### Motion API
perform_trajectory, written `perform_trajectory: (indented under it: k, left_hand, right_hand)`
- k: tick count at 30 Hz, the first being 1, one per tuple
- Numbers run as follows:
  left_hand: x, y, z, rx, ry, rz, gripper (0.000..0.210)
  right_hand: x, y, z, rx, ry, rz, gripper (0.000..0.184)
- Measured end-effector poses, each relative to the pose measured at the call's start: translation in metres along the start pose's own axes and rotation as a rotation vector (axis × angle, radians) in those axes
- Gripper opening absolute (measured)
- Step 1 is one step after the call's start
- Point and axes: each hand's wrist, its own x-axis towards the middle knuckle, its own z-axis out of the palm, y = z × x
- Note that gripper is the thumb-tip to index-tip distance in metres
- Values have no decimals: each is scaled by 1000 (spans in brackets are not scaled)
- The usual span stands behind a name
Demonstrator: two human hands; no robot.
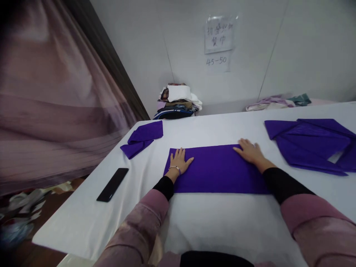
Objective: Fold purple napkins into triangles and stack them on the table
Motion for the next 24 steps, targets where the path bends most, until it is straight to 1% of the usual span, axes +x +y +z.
perform_trajectory:
  k: [1,2,3,4,5,6,8,9,11,13,15,17,21,24]
  left_hand:
    - [0,0,-1,4,-4,0,87]
    - [1,-1,-2,6,-8,0,86]
    - [2,-1,-4,5,-17,0,86]
    - [3,0,-7,-1,-29,-4,85]
    - [3,1,-9,-9,-41,-12,85]
    - [3,4,-11,-18,-49,-20,85]
    - [-1,14,-14,-21,-33,-10,82]
    - [-5,20,-13,-15,-12,17,79]
    - [-20,33,-9,0,25,111,72]
    - [-38,41,-1,9,30,195,68]
    - [-54,41,6,16,27,225,70]
    - [-65,32,8,29,23,198,73]
    - [-72,-2,1,62,7,90,77]
    - [-78,-29,-4,81,0,14,79]
  right_hand:
    - [-2,16,-4,-15,10,86,74]
    - [-5,25,-7,-28,22,135,76]
    - [-10,24,-9,-35,31,143,77]
    - [-16,15,-9,-35,36,106,78]
    - [-25,-1,-9,-28,37,25,79]
    - [-34,-24,-7,-8,24,-84,78]
    - [-56,-76,-1,45,-6,-300,75]
    - [-67,-101,3,79,-18,-391,75]
    - [-86,-140,9,130,-42,-506,75]
    - [-98,-159,13,151,-45,-553,76]
    - [-103,-163,15,157,-29,-554,75]
    - [-103,-159,15,157,-12,-538,74]
    - [-104,-150,12,128,-8,-484,74]
    - [-109,-128,8,79,-11,-387,75]
